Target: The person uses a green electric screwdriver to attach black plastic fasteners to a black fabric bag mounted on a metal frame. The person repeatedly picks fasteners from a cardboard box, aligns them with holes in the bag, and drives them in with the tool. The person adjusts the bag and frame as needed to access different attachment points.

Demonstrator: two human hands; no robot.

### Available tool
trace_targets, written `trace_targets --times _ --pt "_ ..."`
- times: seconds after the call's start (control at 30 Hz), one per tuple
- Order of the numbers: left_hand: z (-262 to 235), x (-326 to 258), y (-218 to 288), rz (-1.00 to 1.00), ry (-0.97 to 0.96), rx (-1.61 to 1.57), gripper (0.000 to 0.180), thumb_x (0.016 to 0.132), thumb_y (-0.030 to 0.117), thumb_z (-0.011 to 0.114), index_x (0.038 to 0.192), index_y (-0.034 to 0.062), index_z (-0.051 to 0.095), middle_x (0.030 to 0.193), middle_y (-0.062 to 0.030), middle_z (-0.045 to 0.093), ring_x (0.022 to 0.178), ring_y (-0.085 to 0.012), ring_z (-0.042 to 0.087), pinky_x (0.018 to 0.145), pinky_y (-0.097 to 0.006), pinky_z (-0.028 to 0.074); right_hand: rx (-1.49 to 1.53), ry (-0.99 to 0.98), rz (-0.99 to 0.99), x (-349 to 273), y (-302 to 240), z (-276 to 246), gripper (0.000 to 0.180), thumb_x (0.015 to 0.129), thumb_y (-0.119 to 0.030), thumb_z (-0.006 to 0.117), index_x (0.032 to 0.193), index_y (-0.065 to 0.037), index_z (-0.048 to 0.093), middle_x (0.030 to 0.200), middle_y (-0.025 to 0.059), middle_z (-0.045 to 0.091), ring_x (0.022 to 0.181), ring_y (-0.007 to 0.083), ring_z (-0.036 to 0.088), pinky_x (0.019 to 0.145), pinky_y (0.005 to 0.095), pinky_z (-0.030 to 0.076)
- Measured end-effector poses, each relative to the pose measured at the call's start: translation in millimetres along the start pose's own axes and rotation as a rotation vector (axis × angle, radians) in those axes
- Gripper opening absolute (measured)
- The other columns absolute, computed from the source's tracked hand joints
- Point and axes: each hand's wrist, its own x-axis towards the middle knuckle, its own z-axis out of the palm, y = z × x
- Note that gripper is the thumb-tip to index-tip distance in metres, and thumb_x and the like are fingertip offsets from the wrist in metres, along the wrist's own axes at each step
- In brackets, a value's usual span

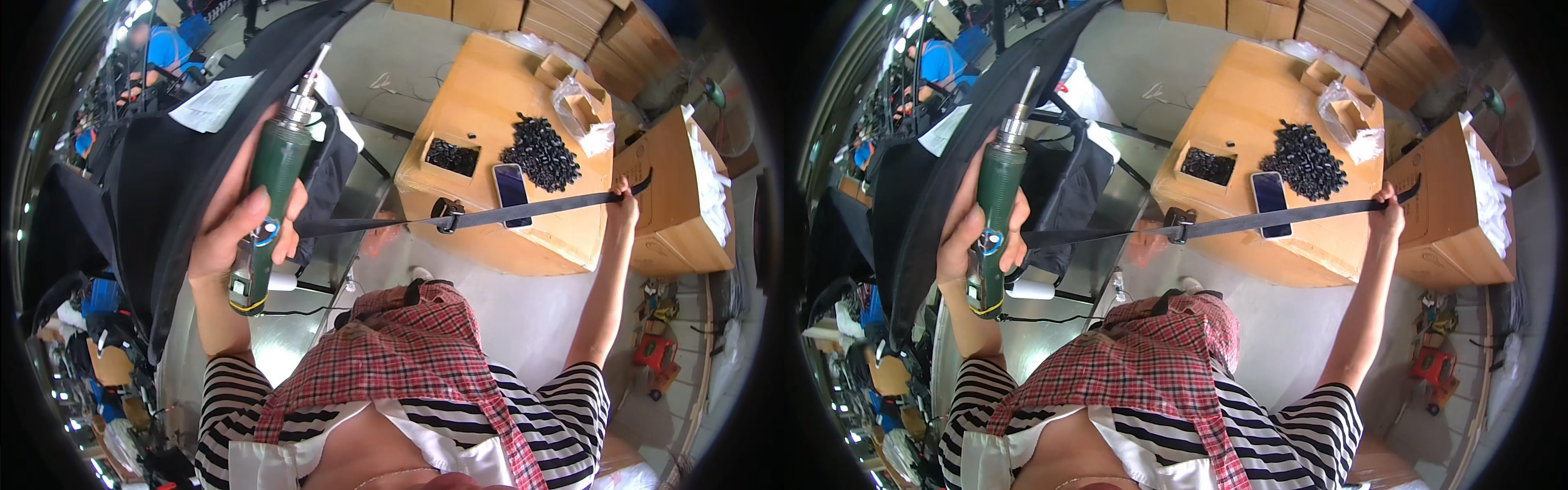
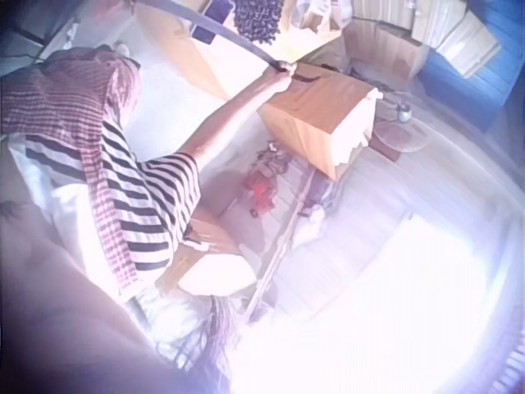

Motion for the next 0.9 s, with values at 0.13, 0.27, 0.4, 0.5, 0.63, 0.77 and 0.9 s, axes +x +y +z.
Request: trace_targets --times 0.13,0.27,0.4,0.5,0.63,0.77,0.9 --pt "5 -7 9 -0.164 -0.051 0.069 0.111 0.089 0.043 0.069 0.158 0.0048 -0.009 0.093 -0.0174 0.052 0.055 -0.0192 0.059 0.055 -0.031 0.053 -0.380 0.126 -0.128 35 2 32 0.037 0.110 -0.020 0.030 0.108 0.000 0.060 0.071 -0.0005 0.044 0.058 0.0130 0.042 0.051 0.0265 0.036" --pt "13 -17 12 -0.141 -0.005 0.177 0.115 0.086 0.047 0.072 0.156 -0.0072 -0.002 0.083 -0.0168 0.058 0.052 -0.0194 0.061 0.050 -0.029 0.051 -0.672 0.173 -0.190 62 27 45 0.029 0.105 -0.021 0.041 0.108 -0.003 0.064 0.071 -0.0017 0.052 0.048 0.0086 0.037 0.042 0.0261 0.028" --pt "28 -42 12 -0.007 0.252 0.050 0.112 0.074 0.030 0.077 0.154 -0.0122 0.011 0.082 -0.0226 0.062 0.044 -0.0172 0.057 0.040 -0.026 0.045 -0.783 0.142 -0.239 86 73 65 0.025 0.102 -0.021 0.049 0.108 -0.005 0.067 0.072 -0.0004 0.056 0.043 0.0081 0.034 0.037 0.0250 0.027" --pt "26 -58 23 0.118 0.368 0.071 0.116 0.071 0.028 0.078 0.154 -0.0130 0.008 0.097 -0.0286 0.063 0.046 -0.0177 0.059 0.040 -0.027 0.050 -0.802 0.060 -0.251 103 98 79 0.024 0.102 -0.021 0.050 0.107 -0.007 0.068 0.073 -0.0011 0.057 0.042 0.0081 0.034 0.036 0.0244 0.026" --pt "21 -50 50 0.216 0.475 0.301 0.114 0.081 0.045 0.076 0.153 -0.0122 0.009 0.083 -0.0227 0.062 0.044 -0.0158 0.059 0.043 -0.027 0.055 -0.677 -0.072 -0.130 125 123 100 0.027 0.105 -0.024 0.048 0.117 -0.008 0.066 0.074 -0.0029 0.057 0.044 0.0063 0.035 0.038 0.0218 0.027" --pt "13 -49 70 0.200 0.510 0.419 0.108 0.088 0.054 0.068 0.155 -0.0079 0.011 0.072 -0.0165 0.059 0.040 -0.0135 0.056 0.041 -0.026 0.052 -0.629 -0.449 -0.043 114 154 147 0.033 0.108 -0.023 0.045 0.128 -0.004 0.062 0.081 -0.0033 0.055 0.049 0.0040 0.032 0.041 0.0211 0.025" --pt "12 -49 80 0.194 0.599 0.519 0.098 0.094 0.059 0.057 0.157 -0.0037 0.015 0.074 -0.0143 0.058 0.038 -0.0097 0.051 0.039 -0.022 0.048 -0.638 -0.605 -0.059 56 178 208 0.034 0.108 -0.022 0.046 0.130 -0.001 0.061 0.082 -0.0029 0.055 0.050 0.0027 0.027 0.043 0.0209 0.022"
